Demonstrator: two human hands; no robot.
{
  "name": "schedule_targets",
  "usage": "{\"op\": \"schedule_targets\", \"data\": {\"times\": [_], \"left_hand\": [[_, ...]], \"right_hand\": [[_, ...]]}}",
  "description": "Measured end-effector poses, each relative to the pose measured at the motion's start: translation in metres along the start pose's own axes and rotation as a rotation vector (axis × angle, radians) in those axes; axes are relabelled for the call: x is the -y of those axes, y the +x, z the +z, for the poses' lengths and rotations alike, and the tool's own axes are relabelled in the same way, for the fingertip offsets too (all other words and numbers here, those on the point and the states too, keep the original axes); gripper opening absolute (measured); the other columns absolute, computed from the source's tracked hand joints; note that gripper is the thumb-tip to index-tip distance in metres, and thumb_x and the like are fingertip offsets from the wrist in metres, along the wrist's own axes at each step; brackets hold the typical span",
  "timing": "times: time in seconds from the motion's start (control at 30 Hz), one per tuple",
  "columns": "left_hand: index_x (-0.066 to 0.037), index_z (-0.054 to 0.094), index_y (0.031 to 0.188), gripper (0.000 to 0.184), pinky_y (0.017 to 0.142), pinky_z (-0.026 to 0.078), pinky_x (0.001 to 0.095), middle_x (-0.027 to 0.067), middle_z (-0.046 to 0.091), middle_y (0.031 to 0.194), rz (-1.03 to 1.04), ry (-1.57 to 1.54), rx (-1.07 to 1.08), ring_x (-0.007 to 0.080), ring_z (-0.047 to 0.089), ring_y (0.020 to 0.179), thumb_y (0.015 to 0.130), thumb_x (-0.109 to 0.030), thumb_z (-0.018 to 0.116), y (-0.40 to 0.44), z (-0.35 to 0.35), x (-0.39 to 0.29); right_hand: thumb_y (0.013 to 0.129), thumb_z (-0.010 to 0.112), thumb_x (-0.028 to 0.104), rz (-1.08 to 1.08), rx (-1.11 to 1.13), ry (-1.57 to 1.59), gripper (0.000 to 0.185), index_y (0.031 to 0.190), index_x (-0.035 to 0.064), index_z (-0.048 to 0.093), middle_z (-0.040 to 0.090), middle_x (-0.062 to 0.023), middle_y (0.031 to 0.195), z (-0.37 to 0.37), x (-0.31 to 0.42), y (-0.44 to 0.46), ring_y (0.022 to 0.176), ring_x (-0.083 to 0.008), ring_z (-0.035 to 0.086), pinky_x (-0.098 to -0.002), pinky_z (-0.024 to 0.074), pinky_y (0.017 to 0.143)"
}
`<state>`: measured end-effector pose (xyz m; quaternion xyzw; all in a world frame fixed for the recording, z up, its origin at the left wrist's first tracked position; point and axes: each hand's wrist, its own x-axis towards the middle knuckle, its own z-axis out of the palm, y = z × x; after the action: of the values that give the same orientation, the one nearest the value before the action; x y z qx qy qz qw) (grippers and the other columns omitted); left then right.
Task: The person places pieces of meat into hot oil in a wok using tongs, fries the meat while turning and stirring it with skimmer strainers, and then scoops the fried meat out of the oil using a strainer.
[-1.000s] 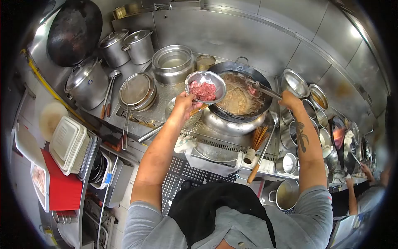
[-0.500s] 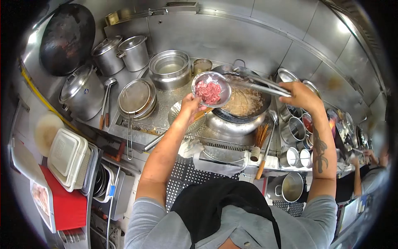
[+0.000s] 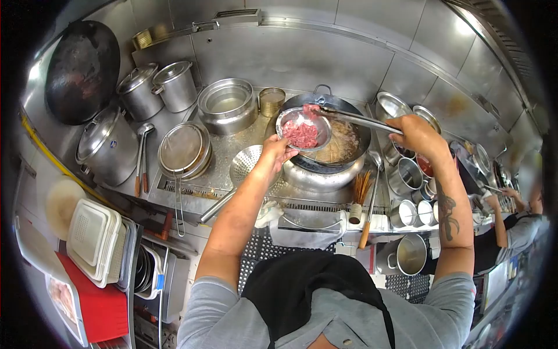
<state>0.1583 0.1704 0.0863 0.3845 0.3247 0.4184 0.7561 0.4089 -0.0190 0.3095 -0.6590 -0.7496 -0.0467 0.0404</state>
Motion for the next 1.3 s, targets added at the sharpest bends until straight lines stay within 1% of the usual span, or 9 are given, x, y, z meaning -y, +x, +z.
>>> {"op": "schedule_targets", "data": {"times": [0.1, 0.43, 0.5, 0.57, 0.63, 0.87, 1.03, 1.1, 1.3], "left_hand": [[0.000, 0.048, 0.098, 0.013, 0.065, 0.055, 0.0316, 0.0133, 0.059, 0.091, -0.014, 0.039, -0.057, 0.0225, 0.061, 0.075, 0.085, -0.003, 0.046, 0.013, 0.002, 0.008], [-0.001, 0.049, 0.091, 0.008, 0.062, 0.055, 0.0310, 0.0129, 0.060, 0.088, 0.034, 0.062, -0.101, 0.0224, 0.062, 0.071, 0.083, -0.004, 0.049, -0.007, 0.001, 0.011], [-0.001, 0.049, 0.090, 0.008, 0.060, 0.055, 0.0299, 0.0126, 0.060, 0.088, 0.026, 0.094, -0.126, 0.0216, 0.061, 0.070, 0.083, -0.004, 0.050, -0.012, 0.000, 0.011], [-0.002, 0.049, 0.089, 0.007, 0.060, 0.054, 0.0298, 0.0121, 0.060, 0.087, 0.034, 0.093, -0.119, 0.0207, 0.061, 0.070, 0.083, -0.005, 0.050, -0.015, -0.003, 0.012], [-0.002, 0.050, 0.089, 0.006, 0.061, 0.054, 0.0304, 0.0120, 0.060, 0.087, 0.031, 0.124, -0.120, 0.0207, 0.061, 0.071, 0.083, -0.005, 0.050, -0.010, -0.004, 0.014], [-0.001, 0.049, 0.090, 0.007, 0.063, 0.054, 0.0312, 0.0129, 0.060, 0.088, 0.005, 0.124, -0.116, 0.0215, 0.062, 0.072, 0.084, -0.004, 0.048, -0.012, 0.004, 0.010], [-0.001, 0.049, 0.091, 0.007, 0.059, 0.055, 0.0305, 0.0117, 0.059, 0.088, 0.032, 0.121, -0.081, 0.0210, 0.061, 0.070, 0.084, -0.004, 0.048, -0.005, -0.002, 0.014], [-0.001, 0.049, 0.092, 0.009, 0.058, 0.055, 0.0300, 0.0109, 0.058, 0.087, 0.028, 0.128, -0.080, 0.0199, 0.060, 0.068, 0.084, -0.004, 0.049, -0.002, -0.006, 0.015], [-0.002, 0.050, 0.091, 0.008, 0.059, 0.055, 0.0298, 0.0102, 0.059, 0.087, 0.080, 0.152, 0.004, 0.0181, 0.060, 0.067, 0.084, -0.005, 0.051, -0.006, -0.002, 0.012]], "right_hand": [[0.071, 0.065, 0.014, 0.076, -0.006, -0.004, 0.036, 0.105, 0.0053, 0.060, 0.061, -0.0208, 0.091, 0.010, -0.042, 0.001, 0.086, -0.0334, 0.059, -0.0385, 0.0457, 0.076], [0.068, 0.063, 0.017, 0.471, 0.285, -0.040, 0.028, 0.090, 0.0001, 0.063, 0.061, -0.0224, 0.090, 0.146, -0.140, 0.020, 0.086, -0.0345, 0.060, -0.0415, 0.0475, 0.076], [0.071, 0.063, 0.014, 0.468, 0.116, 0.048, 0.023, 0.086, -0.0025, 0.060, 0.061, -0.0175, 0.070, 0.185, -0.171, 0.019, 0.051, -0.0259, 0.059, -0.0358, 0.0465, 0.046], [0.071, 0.063, 0.013, 0.455, 0.087, 0.037, 0.024, 0.087, -0.0045, 0.058, 0.061, -0.0181, 0.071, 0.188, -0.175, 0.021, 0.053, -0.0268, 0.060, -0.0364, 0.0469, 0.046], [0.068, 0.065, 0.017, 0.548, 0.157, 0.070, 0.029, 0.086, -0.0041, 0.060, 0.059, -0.0256, 0.093, 0.165, -0.165, 0.021, 0.091, -0.0365, 0.057, -0.0419, 0.0458, 0.078], [0.069, 0.066, 0.019, 0.660, 0.195, 0.260, 0.031, 0.089, -0.0043, 0.060, 0.060, -0.0242, 0.090, 0.142, -0.135, 0.010, 0.089, -0.0365, 0.057, -0.0406, 0.0456, 0.077], [0.070, 0.066, 0.020, 0.479, -0.002, 0.166, 0.036, 0.098, -0.0014, 0.059, 0.061, -0.0225, 0.084, 0.122, -0.121, -0.004, 0.084, -0.0356, 0.059, -0.0396, 0.0456, 0.074], [0.070, 0.066, 0.019, 0.248, -0.142, 0.226, 0.037, 0.101, 0.0012, 0.058, 0.061, -0.0214, 0.085, 0.079, -0.087, -0.016, 0.083, -0.0344, 0.059, -0.0386, 0.0456, 0.074], [0.068, 0.068, 0.012, 0.001, 0.014, 0.147, 0.044, 0.109, 0.0015, 0.056, 0.061, -0.0195, 0.084, 0.020, -0.009, -0.019, 0.076, -0.0302, 0.060, -0.0362, 0.0459, 0.068]]}}
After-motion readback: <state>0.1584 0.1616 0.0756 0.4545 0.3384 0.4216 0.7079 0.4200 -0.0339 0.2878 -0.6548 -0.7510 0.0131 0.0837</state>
